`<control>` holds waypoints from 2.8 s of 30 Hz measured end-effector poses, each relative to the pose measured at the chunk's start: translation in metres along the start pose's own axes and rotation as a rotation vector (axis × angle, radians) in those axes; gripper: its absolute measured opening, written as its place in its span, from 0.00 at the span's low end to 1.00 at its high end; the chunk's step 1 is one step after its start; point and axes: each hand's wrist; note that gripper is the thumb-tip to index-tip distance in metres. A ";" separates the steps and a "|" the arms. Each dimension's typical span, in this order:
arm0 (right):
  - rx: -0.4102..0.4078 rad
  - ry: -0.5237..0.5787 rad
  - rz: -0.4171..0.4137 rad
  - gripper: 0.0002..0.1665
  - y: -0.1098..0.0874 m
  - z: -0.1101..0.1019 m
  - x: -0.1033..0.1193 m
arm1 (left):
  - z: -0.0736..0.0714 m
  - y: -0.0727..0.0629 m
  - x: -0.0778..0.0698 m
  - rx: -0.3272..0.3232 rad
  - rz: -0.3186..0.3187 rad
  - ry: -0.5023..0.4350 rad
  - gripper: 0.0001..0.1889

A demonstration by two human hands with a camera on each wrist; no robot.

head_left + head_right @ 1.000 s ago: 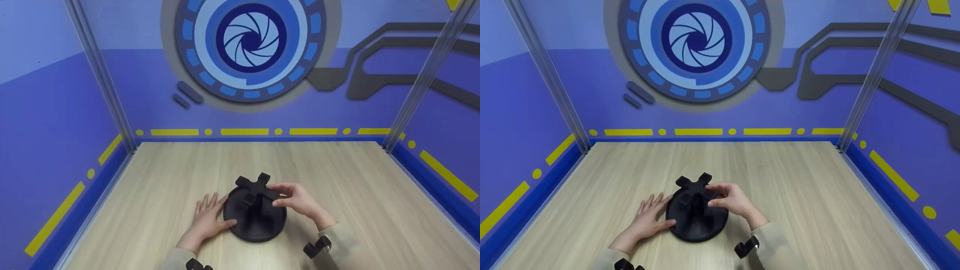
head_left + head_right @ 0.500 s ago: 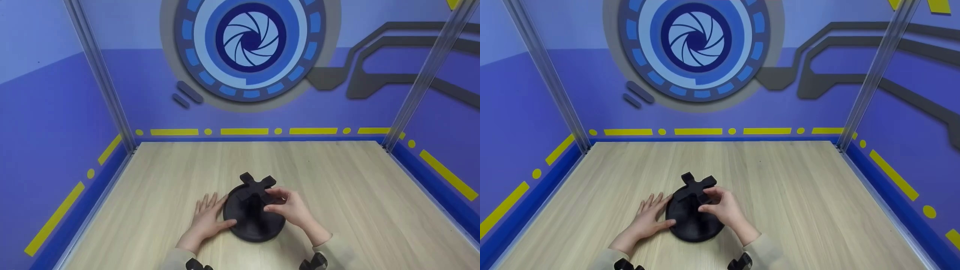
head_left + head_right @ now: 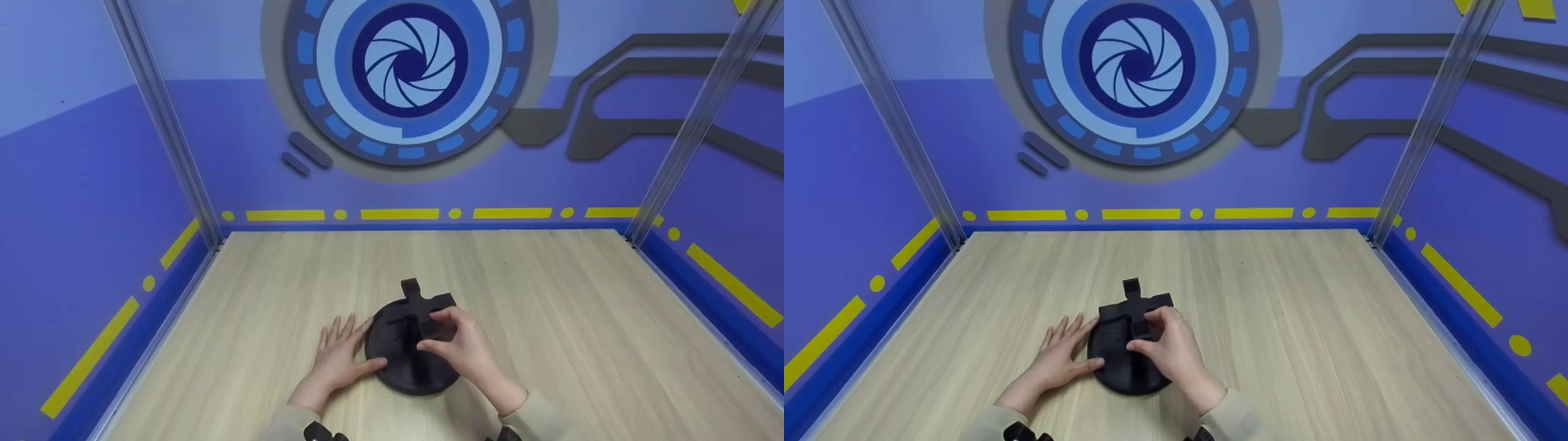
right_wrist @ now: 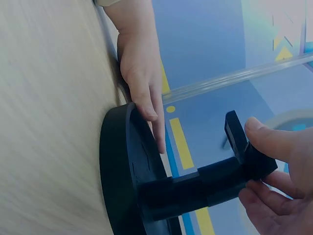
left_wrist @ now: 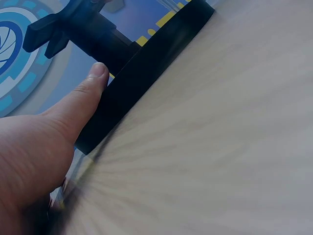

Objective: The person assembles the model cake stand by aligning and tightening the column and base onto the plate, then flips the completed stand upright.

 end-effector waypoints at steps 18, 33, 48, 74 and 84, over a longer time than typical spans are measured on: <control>-0.028 0.204 0.111 0.24 0.024 -0.030 -0.008 | 0.001 0.001 0.001 0.001 -0.006 -0.004 0.51; 0.459 0.511 -0.073 0.34 0.061 -0.034 -0.084 | 0.001 0.002 0.001 0.005 -0.006 0.004 0.51; 0.594 0.569 -0.087 0.31 0.066 -0.025 -0.090 | 0.001 0.001 0.000 0.001 -0.009 -0.012 0.51; 0.466 0.485 0.002 0.29 0.044 -0.026 -0.070 | 0.001 0.002 0.002 0.004 -0.006 0.006 0.51; 0.350 0.496 0.021 0.30 0.026 -0.020 -0.052 | 0.001 0.001 0.002 0.003 0.003 0.008 0.51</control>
Point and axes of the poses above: each hand's wrist, its own y-axis towards the middle knuckle, its own z-axis out of the palm, x = y × z, and after that the axes turned 13 degrees about -y, right-handed
